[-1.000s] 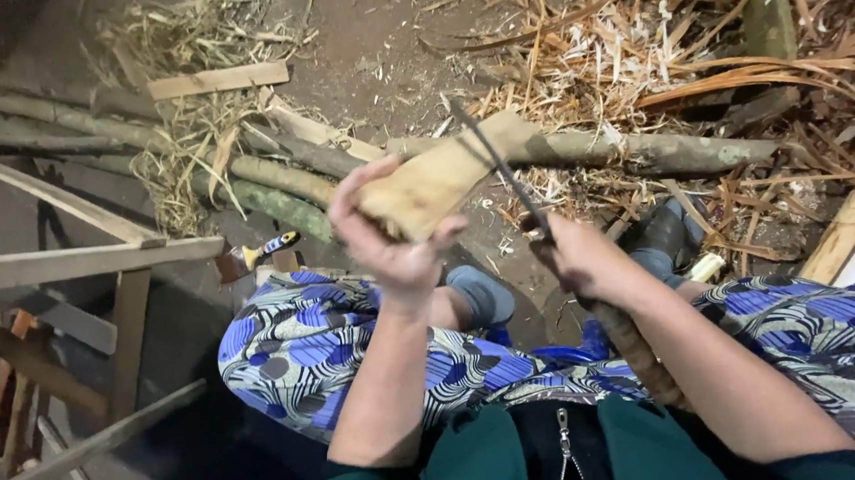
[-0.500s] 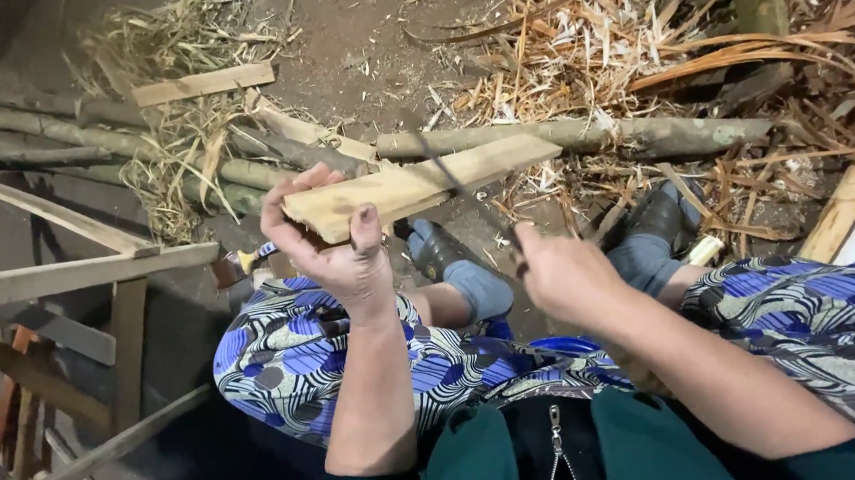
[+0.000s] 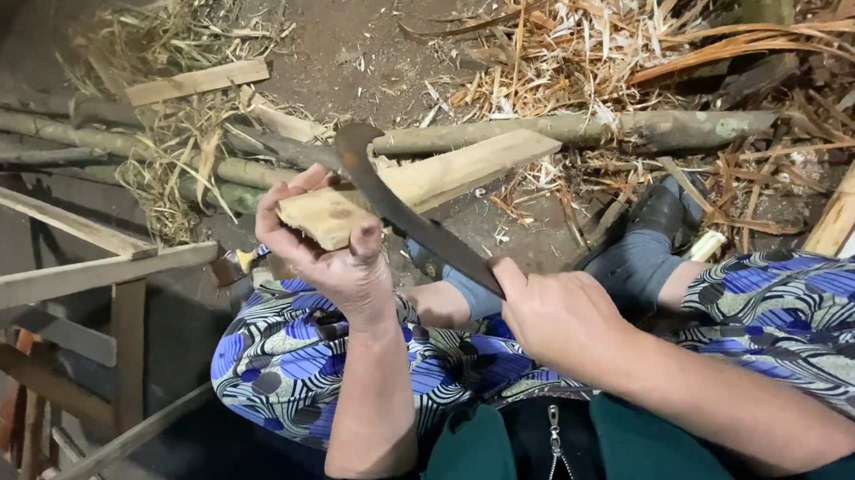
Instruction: The person sits cross-legged on the ground and uses a curved blade to shave thin strips from a rectangular piece of wood. They hold the wood with one hand and repeatedly draw the blade along its surface, creating wood shavings that fall onto the ground.
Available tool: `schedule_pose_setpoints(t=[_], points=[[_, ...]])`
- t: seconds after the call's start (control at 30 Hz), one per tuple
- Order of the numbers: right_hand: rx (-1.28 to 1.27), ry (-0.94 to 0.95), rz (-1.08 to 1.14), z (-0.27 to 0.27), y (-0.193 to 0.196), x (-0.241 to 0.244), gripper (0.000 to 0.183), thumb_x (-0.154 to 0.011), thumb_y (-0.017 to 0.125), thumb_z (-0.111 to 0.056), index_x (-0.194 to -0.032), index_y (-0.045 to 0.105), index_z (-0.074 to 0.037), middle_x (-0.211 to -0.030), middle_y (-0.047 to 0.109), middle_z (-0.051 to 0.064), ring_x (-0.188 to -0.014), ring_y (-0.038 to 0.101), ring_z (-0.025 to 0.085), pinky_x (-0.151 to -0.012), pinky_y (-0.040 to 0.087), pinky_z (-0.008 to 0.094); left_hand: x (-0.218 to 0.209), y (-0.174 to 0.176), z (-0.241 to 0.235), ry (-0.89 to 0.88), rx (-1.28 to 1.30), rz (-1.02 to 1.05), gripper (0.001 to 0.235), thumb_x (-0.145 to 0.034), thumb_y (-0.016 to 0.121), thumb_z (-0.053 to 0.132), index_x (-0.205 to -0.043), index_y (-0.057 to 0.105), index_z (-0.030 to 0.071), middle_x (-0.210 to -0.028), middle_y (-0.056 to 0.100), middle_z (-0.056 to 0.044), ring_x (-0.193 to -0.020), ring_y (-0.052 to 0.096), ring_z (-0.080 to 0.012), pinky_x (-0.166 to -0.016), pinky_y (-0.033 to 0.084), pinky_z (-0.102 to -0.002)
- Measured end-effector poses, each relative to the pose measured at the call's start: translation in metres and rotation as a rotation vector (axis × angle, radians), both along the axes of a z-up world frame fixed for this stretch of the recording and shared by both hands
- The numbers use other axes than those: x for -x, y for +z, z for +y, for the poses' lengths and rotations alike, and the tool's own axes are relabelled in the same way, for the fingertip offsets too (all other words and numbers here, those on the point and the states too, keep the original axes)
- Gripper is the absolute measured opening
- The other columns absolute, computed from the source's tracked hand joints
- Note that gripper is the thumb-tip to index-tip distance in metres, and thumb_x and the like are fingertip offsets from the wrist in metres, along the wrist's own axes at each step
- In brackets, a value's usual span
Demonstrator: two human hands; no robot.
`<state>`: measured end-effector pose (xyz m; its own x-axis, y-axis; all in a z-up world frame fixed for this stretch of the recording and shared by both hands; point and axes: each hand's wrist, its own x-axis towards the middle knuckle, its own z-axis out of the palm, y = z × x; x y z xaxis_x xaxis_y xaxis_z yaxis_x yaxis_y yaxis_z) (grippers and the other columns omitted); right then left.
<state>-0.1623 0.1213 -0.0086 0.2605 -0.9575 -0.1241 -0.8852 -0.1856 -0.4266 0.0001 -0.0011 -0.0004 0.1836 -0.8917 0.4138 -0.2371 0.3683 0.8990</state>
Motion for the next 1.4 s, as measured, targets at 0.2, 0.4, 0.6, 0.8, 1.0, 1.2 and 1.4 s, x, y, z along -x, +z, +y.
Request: schedule_pose_setpoints(t=[0.2,0.4,0.6,0.8,1.0,1.2,1.4], points=[[-0.199,-0.132,0.019,-0.013,-0.067,0.018,0.023,-0.08,0.043,-0.022,-0.099,0.044,-0.009,-0.058,0.061,0.012,-0.055,0.066,0.036,-0.054,0.051,0.047,0.002,0.003,0.0,0.003,-0.003,-0.029,0.083,-0.069,0.073,0.063,-0.125,0.035,0.015,-0.112,0.055,-0.012,-0.097,0.057,-0.0172,-0.088,0.049,-0.034],[-0.279,-0.036,-0.01,-0.005,-0.019,0.008,0.034,-0.079,0.044,-0.026,-0.108,0.044,-0.009,-0.061,0.064,0.014,-0.058,0.068,0.037,-0.056,0.051,0.05,0.009,0.001,-0.003,-0.01,0.06,-0.085,0.083,-0.071,0.072,0.061,-0.126,0.034,0.013,-0.112,0.051,-0.013,-0.102,0.055,-0.0204,-0.092,0.049,-0.038],[-0.417,-0.196,-0.091,-0.023,-0.099,0.034,0.027,-0.082,0.042,-0.023,-0.101,0.048,-0.004,-0.065,0.065,0.017,-0.067,0.068,0.038,-0.06,0.052,0.048,0.008,0.007,-0.001,-0.022,0.054,-0.087,0.076,-0.078,0.069,0.058,-0.127,0.032,0.013,-0.114,0.049,-0.012,-0.104,0.054,-0.0204,-0.094,0.049,-0.04],[-0.412,-0.201,-0.08,-0.028,-0.074,0.032,0.025,-0.082,0.049,-0.018,-0.101,0.049,-0.002,-0.063,0.064,0.015,-0.061,0.068,0.034,-0.057,0.053,0.043,0.004,0.001,-0.007,-0.002,0.107,0.002,0.075,-0.077,0.072,0.053,-0.127,0.035,0.013,-0.111,0.051,-0.011,-0.103,0.055,-0.0205,-0.092,0.052,-0.041],[-0.478,-0.12,-0.115,-0.032,-0.029,0.022,0.025,-0.082,0.04,-0.018,-0.103,0.047,-0.005,-0.072,0.065,0.023,-0.072,0.067,0.043,-0.066,0.051,0.055,0.001,-0.011,-0.012,-0.017,0.062,0.043,0.07,-0.078,0.074,0.044,-0.126,0.034,0.012,-0.107,0.052,-0.011,-0.099,0.057,-0.019,-0.092,0.052,-0.039],[-0.518,-0.306,-0.067,-0.033,-0.126,0.055,0.029,-0.081,0.045,-0.019,-0.102,0.049,0.001,-0.076,0.065,0.025,-0.075,0.068,0.044,-0.066,0.052,0.054,0.009,-0.003,-0.016,0.005,0.015,-0.002,0.064,-0.079,0.072,0.04,-0.124,0.035,0.013,-0.101,0.054,-0.011,-0.097,0.057,-0.0196,-0.088,0.055,-0.041],[-0.548,-0.275,-0.102,-0.042,-0.065,0.036,0.027,-0.085,0.043,-0.018,-0.103,0.049,0.0,-0.083,0.065,0.027,-0.083,0.066,0.045,-0.074,0.051,0.055,0.016,-0.011,-0.028,0.047,-0.053,0.079,0.055,-0.087,0.061,0.033,-0.126,0.028,0.012,-0.102,0.049,-0.011,-0.099,0.054,-0.0195,-0.09,0.056,-0.042]])
